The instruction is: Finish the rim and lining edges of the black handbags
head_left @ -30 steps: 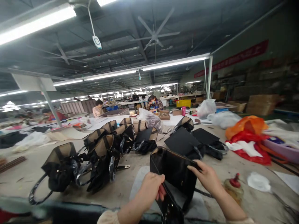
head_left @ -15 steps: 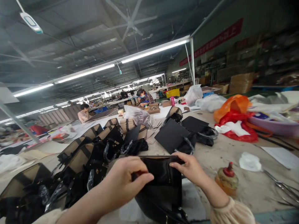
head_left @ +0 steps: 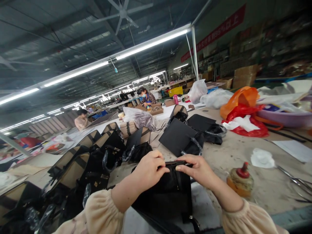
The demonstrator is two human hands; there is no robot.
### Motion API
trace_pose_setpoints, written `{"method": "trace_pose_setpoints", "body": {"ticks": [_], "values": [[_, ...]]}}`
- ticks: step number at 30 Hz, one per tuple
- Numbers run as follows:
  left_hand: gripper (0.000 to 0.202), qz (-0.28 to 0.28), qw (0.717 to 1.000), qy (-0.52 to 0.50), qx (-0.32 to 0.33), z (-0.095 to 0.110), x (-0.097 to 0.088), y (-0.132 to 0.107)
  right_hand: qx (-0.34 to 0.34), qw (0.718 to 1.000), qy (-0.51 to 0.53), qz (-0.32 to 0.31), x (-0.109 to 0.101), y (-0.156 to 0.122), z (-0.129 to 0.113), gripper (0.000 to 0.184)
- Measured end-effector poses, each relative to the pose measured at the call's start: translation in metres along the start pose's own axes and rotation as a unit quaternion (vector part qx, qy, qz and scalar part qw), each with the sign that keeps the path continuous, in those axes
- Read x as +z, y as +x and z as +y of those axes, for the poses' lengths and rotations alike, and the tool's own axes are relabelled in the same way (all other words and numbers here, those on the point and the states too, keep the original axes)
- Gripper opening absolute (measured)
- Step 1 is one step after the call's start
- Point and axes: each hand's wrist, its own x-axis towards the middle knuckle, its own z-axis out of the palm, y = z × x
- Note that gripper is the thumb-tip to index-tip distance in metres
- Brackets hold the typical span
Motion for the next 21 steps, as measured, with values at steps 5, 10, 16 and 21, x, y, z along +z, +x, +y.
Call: {"method": "trace_pose_setpoints", "body": {"ticks": [5, 10, 16, 21], "values": [[0.019, -0.005, 0.998, -0.061, -0.017, -0.001, 0.003, -0.001, 0.0, 1.0, 0.004, 0.002, 0.004, 0.002, 0.0, 0.02], [0.021, 0.009, 0.997, -0.075, -0.013, 0.0, 0.003, -0.003, 0.007, 1.0, -0.006, 0.014, 0.005, 0.002, 0.001, 0.018], [0.027, 0.034, 0.998, -0.031, 0.041, 0.007, -0.004, -0.007, 0.005, 1.0, -0.009, 0.0, 0.003, 0.003, 0.002, 0.02], [0.036, -0.007, 0.991, 0.072, 0.115, 0.01, -0.003, -0.004, -0.003, 1.0, -0.008, 0.007, 0.005, 0.002, 0.003, 0.022]]}}
